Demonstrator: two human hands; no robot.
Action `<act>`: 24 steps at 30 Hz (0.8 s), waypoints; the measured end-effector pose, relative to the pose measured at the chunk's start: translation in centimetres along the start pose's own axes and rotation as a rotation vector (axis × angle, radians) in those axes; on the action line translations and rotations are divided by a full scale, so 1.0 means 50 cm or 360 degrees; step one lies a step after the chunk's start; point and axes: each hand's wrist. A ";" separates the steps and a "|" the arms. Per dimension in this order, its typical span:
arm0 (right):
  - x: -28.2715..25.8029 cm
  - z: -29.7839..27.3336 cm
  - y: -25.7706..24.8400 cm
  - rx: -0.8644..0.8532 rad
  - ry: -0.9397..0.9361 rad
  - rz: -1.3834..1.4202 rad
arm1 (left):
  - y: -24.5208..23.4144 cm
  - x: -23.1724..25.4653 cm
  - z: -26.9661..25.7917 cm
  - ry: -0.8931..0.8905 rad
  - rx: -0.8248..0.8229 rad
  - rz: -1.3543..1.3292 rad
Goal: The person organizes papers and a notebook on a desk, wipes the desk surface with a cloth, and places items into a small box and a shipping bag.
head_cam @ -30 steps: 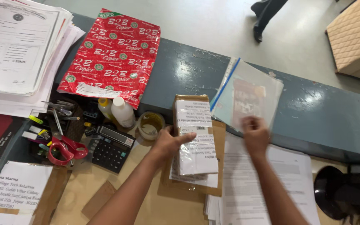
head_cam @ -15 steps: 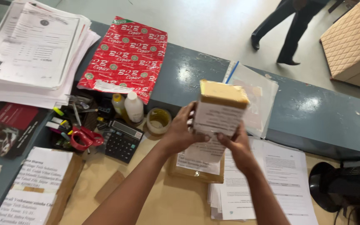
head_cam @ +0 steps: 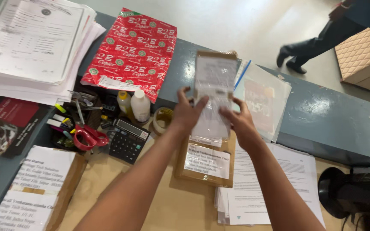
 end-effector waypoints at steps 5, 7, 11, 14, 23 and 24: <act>-0.050 0.141 0.090 0.0073 0.0239 0.0129 | -0.036 0.017 0.077 0.0153 0.0101 0.0494; -0.043 0.190 0.118 0.0089 0.0330 0.0185 | -0.058 0.023 0.109 0.0088 0.0047 0.0758; -0.014 0.275 0.150 -0.0047 0.0318 0.0284 | -0.085 -0.006 0.178 0.0081 0.0088 0.1067; 0.013 0.313 0.159 -0.0317 0.0171 0.0339 | -0.100 -0.038 0.222 0.0479 0.0111 0.1109; 0.056 0.284 0.152 0.0575 -0.0273 -0.0392 | -0.065 -0.013 0.105 0.0990 0.0892 0.1356; 0.065 0.254 0.138 0.0858 -0.0310 -0.0555 | -0.061 -0.019 0.074 0.1004 0.0878 0.1347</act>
Point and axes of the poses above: each hand's wrist, its own z-axis towards the middle knuckle, its own y-axis out of the palm, x = y × z, and after that the axes turned 2 degrees about y, right-handed
